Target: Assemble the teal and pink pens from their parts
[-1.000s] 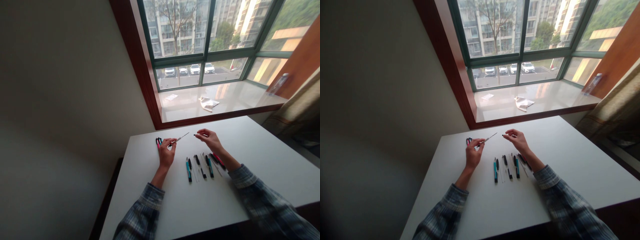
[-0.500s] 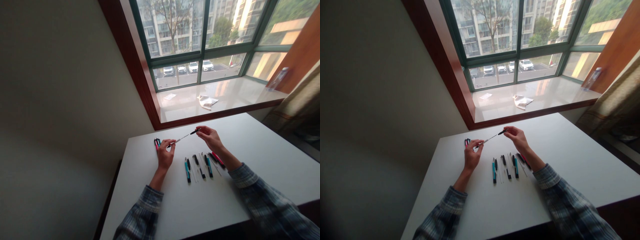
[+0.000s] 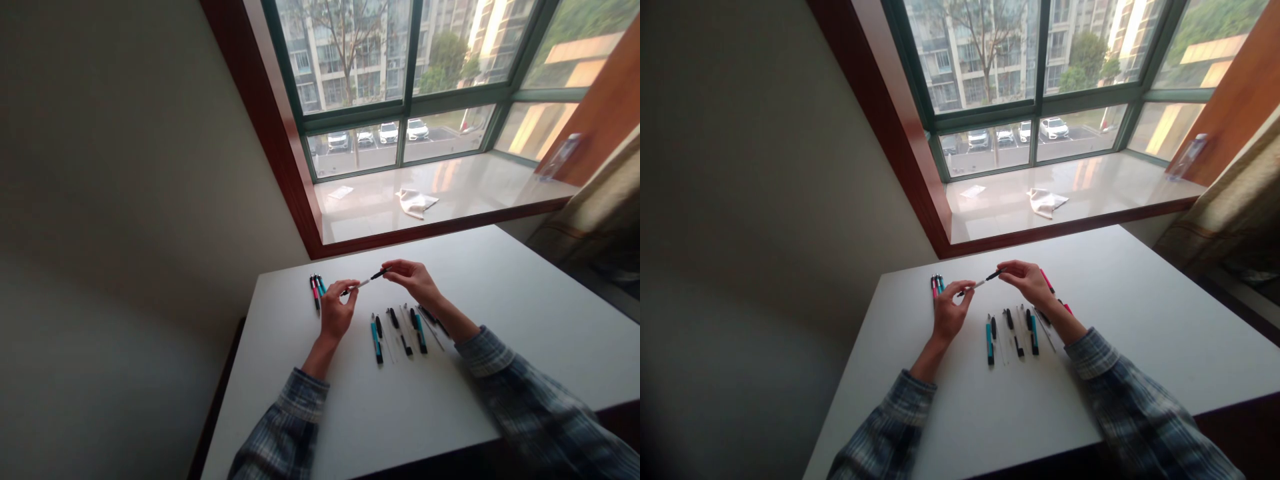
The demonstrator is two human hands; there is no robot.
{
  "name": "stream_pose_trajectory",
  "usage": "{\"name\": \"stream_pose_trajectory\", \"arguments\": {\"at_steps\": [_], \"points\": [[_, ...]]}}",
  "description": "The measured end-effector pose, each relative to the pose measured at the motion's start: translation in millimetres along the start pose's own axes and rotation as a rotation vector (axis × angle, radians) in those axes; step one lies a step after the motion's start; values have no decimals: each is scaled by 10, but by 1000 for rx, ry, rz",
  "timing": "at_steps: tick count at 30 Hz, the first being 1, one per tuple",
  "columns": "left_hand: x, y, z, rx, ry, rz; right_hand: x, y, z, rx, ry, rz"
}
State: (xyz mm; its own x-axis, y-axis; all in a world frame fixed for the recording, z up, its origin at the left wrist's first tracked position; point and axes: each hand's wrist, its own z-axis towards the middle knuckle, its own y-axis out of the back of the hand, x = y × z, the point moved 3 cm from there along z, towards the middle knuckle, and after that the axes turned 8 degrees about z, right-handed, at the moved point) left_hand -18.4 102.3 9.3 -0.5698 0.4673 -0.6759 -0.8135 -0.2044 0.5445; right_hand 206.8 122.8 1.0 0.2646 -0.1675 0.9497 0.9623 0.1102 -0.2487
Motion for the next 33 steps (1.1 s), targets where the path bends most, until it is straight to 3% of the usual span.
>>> {"name": "stream_pose_trajectory", "arguments": {"at_steps": [5, 11, 17, 21, 33], "points": [[-8, -8, -12, 16, -3, -1, 12, -28, -14, 51, 32, -88], [0, 1, 1, 25, -7, -5, 80, -7, -44, 70, 82, -448], [-26, 4, -10, 56, -8, 15, 62, -60, -74, 149, 94, -373], [-50, 15, -17, 61, -32, 46, 52, -57, -83, 144, 88, -494], [-126, 26, -30, 59, -75, 65, 97, -86, -99, 173, 92, -539]]}}
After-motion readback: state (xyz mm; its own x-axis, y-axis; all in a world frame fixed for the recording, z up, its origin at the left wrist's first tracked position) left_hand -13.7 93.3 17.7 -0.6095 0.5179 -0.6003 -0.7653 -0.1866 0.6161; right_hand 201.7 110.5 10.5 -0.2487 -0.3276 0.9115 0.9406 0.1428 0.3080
